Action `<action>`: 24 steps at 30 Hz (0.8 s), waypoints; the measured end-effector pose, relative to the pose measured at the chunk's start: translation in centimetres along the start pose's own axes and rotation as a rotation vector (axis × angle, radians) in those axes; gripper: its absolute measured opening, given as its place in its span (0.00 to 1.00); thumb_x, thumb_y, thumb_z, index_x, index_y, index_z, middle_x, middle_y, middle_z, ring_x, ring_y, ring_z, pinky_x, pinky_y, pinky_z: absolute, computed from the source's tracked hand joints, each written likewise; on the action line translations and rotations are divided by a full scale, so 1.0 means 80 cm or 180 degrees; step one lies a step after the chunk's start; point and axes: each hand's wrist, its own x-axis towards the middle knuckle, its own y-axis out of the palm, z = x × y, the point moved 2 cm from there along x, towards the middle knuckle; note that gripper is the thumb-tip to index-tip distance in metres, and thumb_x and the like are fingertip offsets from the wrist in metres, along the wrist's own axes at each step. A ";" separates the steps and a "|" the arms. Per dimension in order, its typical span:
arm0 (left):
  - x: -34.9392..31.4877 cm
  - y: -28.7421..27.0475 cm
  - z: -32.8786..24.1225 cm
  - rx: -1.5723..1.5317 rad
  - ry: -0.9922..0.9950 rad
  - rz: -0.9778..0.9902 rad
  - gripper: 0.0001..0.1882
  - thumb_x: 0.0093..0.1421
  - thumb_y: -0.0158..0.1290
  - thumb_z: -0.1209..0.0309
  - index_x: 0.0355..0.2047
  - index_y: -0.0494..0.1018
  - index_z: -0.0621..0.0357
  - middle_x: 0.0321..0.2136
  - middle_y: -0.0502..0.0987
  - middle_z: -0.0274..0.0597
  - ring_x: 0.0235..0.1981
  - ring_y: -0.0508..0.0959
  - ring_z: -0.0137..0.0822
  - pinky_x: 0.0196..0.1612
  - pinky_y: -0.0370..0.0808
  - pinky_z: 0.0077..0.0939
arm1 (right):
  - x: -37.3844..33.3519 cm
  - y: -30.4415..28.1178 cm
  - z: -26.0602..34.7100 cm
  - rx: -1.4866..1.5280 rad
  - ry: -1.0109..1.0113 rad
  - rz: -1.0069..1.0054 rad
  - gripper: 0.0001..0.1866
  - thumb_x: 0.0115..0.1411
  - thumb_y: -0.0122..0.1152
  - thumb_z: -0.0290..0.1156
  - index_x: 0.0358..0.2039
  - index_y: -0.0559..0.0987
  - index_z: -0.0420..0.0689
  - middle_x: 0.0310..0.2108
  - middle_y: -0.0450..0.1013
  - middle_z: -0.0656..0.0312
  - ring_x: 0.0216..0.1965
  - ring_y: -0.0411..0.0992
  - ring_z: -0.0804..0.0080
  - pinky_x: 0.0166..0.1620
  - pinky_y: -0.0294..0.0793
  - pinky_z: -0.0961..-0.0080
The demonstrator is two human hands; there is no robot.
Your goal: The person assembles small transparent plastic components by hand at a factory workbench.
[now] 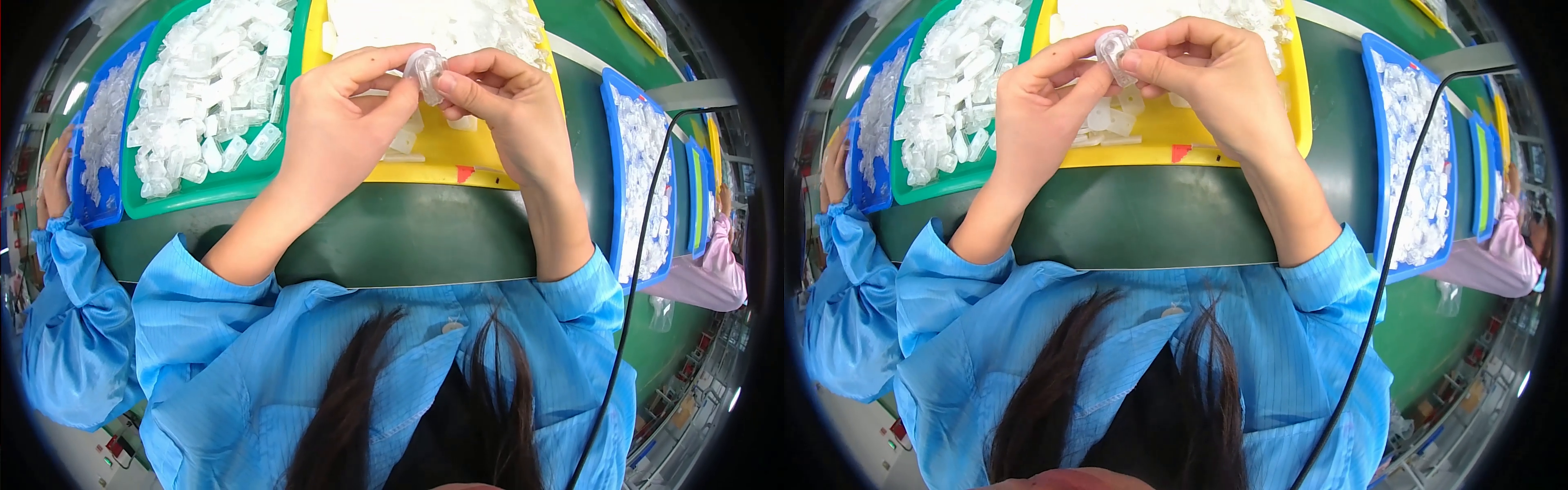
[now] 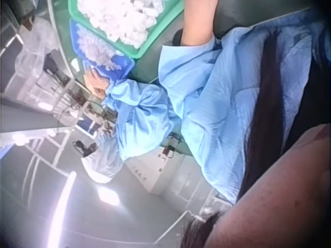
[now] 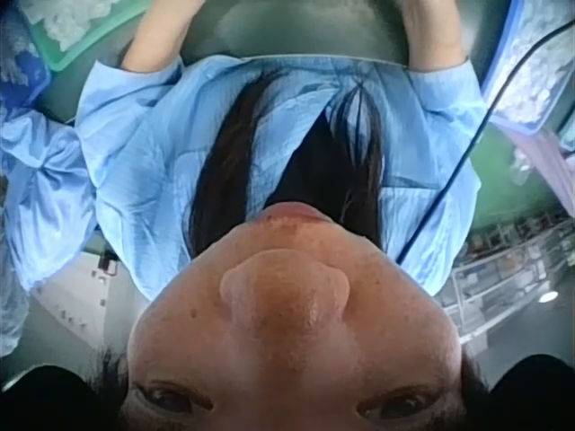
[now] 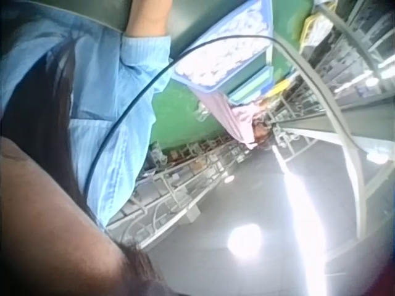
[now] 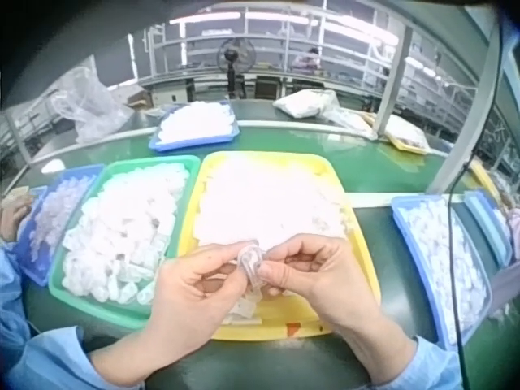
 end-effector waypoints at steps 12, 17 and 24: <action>-0.012 0.003 -0.009 0.0160 0.0183 0.0027 0.13 0.54 0.49 0.78 0.41 0.73 0.64 0.28 0.79 0.42 0.29 0.79 0.28 0.37 0.75 0.18 | -0.003 -0.005 0.000 -0.0330 -0.0193 -0.0017 0.06 0.50 0.62 0.24 0.29 0.76 0.36 0.23 0.73 0.61 0.25 0.70 0.79 0.32 0.69 0.85; -0.017 0.006 -0.006 0.0318 0.0310 -0.0053 0.13 0.54 0.49 0.78 0.41 0.73 0.63 0.27 0.78 0.45 0.27 0.79 0.27 0.32 0.74 0.17 | -0.005 -0.002 -0.001 -0.0329 -0.0186 -0.0109 0.05 0.50 0.62 0.23 0.28 0.76 0.36 0.23 0.73 0.61 0.26 0.71 0.79 0.32 0.70 0.85; -0.021 0.006 -0.009 0.1195 0.0773 -0.0225 0.14 0.52 0.49 0.77 0.41 0.73 0.60 0.16 0.73 0.46 0.11 0.70 0.32 0.16 0.65 0.23 | -0.009 0.004 0.005 -0.0644 -0.0296 -0.0215 0.05 0.50 0.62 0.23 0.28 0.76 0.36 0.23 0.73 0.61 0.25 0.70 0.80 0.31 0.70 0.85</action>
